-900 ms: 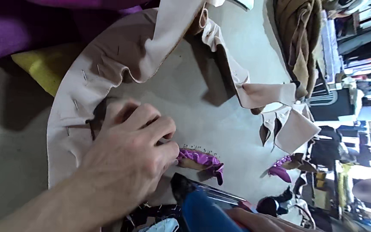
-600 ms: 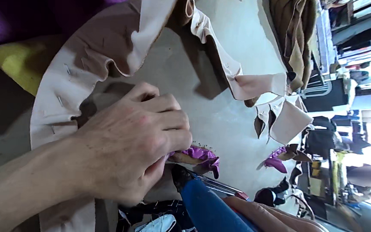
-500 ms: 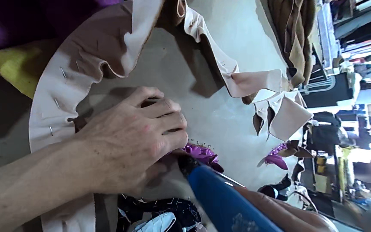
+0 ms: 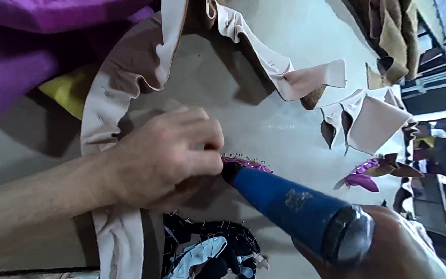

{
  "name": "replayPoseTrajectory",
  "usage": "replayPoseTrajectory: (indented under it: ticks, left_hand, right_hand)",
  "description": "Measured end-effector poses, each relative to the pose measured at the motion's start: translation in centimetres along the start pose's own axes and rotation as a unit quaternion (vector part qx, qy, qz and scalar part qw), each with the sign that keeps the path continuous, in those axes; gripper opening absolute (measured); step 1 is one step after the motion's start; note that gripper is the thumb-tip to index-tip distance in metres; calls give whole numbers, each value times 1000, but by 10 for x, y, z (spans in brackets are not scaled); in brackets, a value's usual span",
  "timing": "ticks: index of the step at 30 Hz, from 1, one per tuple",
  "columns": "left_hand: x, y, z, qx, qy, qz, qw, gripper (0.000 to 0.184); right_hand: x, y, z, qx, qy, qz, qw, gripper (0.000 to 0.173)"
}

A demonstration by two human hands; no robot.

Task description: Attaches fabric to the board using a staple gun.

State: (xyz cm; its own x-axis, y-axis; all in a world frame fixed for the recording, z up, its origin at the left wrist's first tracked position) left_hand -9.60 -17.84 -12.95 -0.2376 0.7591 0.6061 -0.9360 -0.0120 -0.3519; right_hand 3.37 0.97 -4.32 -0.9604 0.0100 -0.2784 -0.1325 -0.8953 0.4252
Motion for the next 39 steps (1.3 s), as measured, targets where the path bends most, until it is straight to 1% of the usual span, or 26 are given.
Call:
replayPoseTrajectory:
  ticks: [2, 5, 7, 8, 11, 13, 14, 15, 16, 17, 19, 20, 21, 22, 24, 26, 28, 30, 32, 34, 37, 39]
  left_hand:
    - [-3, -5, -7, 56, 50, -53, 996, 20]
    - [5, -7, -9, 128, 124, -127, 976, 27]
    - [12, -12, -8, 150, 158, -183, 959, 26]
    - [14, -14, -8, 149, 167, -204, 953, 28]
    - [18, -14, -13, 154, 192, -218, 944, 31]
    - [19, -15, -21, 161, 178, -224, 945, 32]
    - [18, -15, -22, 176, 177, -212, 945, 32]
    - [17, -12, -20, 184, 180, -176, 950, 30]
    - [17, -6, -17, 189, 185, -115, 957, 25]
    - [18, 1, -10, 182, 180, -37, 966, 20]
    - [18, 12, 10, 178, 115, 101, 972, 22]
    - [16, 7, 20, 188, 76, 134, 970, 24]
    - [14, -6, 25, 202, 41, 138, 969, 27]
    - [11, -21, 24, 223, 22, 130, 966, 27]
    - [4, -43, 4, 262, 43, 140, 954, 30]
    - [-1, -46, -16, 297, 50, 172, 938, 32]
    - [3, -49, -25, 327, 36, 193, 924, 28]
    - [5, -56, -31, 362, 39, 191, 911, 23]
    - [4, -58, -34, 387, 47, 160, 907, 21]
    - [4, -53, -34, 378, 75, 133, 913, 20]
    - [13, -34, -28, 302, 140, 118, 936, 23]
    - [22, -16, -20, 259, 191, 101, 941, 26]
  right_hand:
    - [2, -5, 0, -5, -11, -5, 1000, 28]
    - [3, -12, -1, -24, -46, 18, 998, 21]
    - [5, -15, -2, -25, -50, 30, 998, 20]
    - [7, -16, -2, -21, -46, 20, 999, 18]
    - [11, -17, -1, -23, -38, -35, 998, 13]
    - [12, -16, 1, -31, -35, -61, 997, 11]
    - [13, -16, 2, -28, -33, -66, 997, 10]
    - [14, -17, 2, -21, -30, -71, 997, 9]
    - [14, -17, 2, -8, -22, -79, 997, 9]
    - [15, -18, 3, 3, -13, -83, 996, 9]
    - [17, -20, 5, 19, -4, -85, 996, 9]
    - [19, -22, 6, 29, 4, -89, 996, 10]
    - [21, -24, 7, 38, 10, -92, 995, 10]
    - [23, -25, 7, 42, 15, -95, 994, 10]
    - [25, -27, 7, 45, 22, -101, 994, 13]
    - [24, -28, 6, 34, 21, -103, 994, 12]
    - [23, -28, 6, 26, 10, -91, 995, 12]
    - [22, -27, 6, 29, 12, -75, 997, 13]
    - [24, -28, 6, 37, 7, -53, 998, 15]
    - [27, -28, 8, 55, 12, -49, 997, 18]
    - [32, -30, 14, 70, 37, -78, 994, 21]
    - [35, -30, 17, 82, 36, -76, 993, 25]
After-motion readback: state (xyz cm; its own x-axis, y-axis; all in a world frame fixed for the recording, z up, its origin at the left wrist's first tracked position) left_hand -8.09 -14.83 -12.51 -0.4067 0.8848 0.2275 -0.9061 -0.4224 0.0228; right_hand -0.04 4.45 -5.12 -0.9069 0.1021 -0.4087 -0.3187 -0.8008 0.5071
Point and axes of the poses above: each hand's wrist, its own x-axis towards the middle knuckle, its own z-axis out of the back of the hand, y = z × x, the point moved 6 cm from there along x, towards the middle knuckle, and after that the axes turned 12 degrees about x, right-handed, at the moved point
